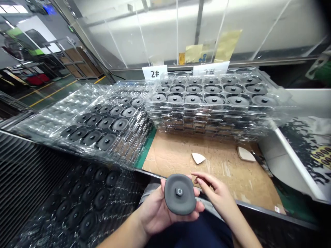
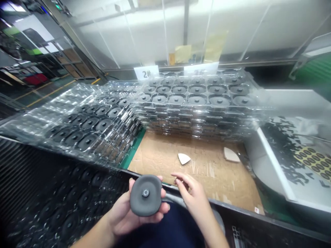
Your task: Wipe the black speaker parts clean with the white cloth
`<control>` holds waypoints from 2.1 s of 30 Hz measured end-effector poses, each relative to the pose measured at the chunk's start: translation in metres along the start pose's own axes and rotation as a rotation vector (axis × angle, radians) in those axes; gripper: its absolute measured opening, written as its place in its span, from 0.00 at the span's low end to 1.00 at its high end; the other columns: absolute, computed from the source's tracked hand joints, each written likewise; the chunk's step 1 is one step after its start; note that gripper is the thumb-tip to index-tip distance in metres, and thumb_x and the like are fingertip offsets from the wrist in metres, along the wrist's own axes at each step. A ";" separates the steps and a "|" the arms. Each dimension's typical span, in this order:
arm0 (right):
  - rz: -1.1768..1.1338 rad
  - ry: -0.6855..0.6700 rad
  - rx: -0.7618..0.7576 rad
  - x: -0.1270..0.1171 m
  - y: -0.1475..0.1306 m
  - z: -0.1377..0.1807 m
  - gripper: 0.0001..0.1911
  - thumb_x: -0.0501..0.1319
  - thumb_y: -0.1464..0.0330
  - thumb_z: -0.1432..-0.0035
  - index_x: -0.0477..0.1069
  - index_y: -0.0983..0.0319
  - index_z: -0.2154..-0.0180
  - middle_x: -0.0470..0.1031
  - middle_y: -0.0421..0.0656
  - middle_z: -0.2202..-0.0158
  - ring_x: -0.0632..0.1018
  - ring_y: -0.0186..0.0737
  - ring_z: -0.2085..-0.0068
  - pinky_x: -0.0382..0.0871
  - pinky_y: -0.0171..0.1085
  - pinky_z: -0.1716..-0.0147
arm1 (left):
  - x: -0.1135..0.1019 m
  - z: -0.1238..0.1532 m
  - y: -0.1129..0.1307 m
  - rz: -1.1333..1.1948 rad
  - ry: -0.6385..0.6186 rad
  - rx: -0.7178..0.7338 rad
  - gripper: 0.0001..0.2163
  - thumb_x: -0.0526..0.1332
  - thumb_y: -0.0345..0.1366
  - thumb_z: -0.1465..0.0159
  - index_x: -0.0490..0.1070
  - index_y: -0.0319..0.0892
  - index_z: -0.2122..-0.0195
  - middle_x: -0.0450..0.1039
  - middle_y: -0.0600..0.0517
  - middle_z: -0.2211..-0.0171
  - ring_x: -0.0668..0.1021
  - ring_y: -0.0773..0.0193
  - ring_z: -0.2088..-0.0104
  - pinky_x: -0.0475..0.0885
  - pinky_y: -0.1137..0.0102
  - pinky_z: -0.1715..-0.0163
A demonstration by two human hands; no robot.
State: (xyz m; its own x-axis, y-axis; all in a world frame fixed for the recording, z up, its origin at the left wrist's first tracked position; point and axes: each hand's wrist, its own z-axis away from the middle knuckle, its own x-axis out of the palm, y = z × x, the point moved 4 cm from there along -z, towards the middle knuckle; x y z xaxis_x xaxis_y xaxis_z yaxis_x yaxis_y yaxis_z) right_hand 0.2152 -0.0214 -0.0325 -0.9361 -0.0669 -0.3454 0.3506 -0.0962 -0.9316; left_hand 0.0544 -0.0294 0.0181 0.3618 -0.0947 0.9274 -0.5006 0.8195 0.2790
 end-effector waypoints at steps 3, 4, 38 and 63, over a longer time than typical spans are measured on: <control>0.004 -0.018 -0.035 0.004 -0.009 0.015 0.15 0.52 0.63 0.42 0.71 0.60 0.56 0.75 0.45 0.58 0.76 0.41 0.59 0.70 0.38 0.60 | 0.004 0.013 -0.012 0.006 -0.049 0.034 0.28 0.53 0.54 0.44 0.68 0.40 0.50 0.76 0.42 0.58 0.77 0.53 0.58 0.69 0.65 0.59; 0.008 -0.025 -0.048 0.006 -0.012 0.019 0.15 0.52 0.63 0.42 0.72 0.60 0.57 0.75 0.45 0.58 0.76 0.41 0.58 0.70 0.37 0.59 | 0.007 0.017 -0.015 0.004 -0.070 0.047 0.28 0.53 0.55 0.44 0.68 0.40 0.50 0.76 0.43 0.58 0.78 0.53 0.58 0.69 0.65 0.61; -0.318 -0.074 -0.070 0.010 -0.095 0.035 0.10 0.64 0.64 0.51 0.75 0.59 0.64 0.74 0.42 0.72 0.74 0.36 0.69 0.68 0.33 0.68 | 0.021 0.038 0.031 -1.524 0.196 0.677 0.49 0.65 0.34 0.48 0.23 0.50 0.39 0.66 0.46 0.52 0.69 0.59 0.50 0.59 0.64 0.48; -0.480 -0.604 0.111 0.086 -0.017 -0.055 0.17 0.61 0.53 0.51 0.72 0.58 0.63 0.75 0.44 0.74 0.76 0.41 0.75 0.71 0.36 0.80 | -0.063 0.058 0.060 -0.977 0.755 0.235 0.12 0.61 0.42 0.45 0.74 0.37 0.67 0.74 0.51 0.74 0.76 0.65 0.72 0.72 0.69 0.68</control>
State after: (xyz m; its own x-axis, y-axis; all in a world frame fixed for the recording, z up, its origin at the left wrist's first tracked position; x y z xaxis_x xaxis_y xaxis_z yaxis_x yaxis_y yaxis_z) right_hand 0.1273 0.0286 -0.0523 -0.8190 -0.5194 0.2439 -0.0579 -0.3480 -0.9357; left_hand -0.0443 -0.0074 -0.0089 0.9800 -0.1941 -0.0429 0.1300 0.4625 0.8770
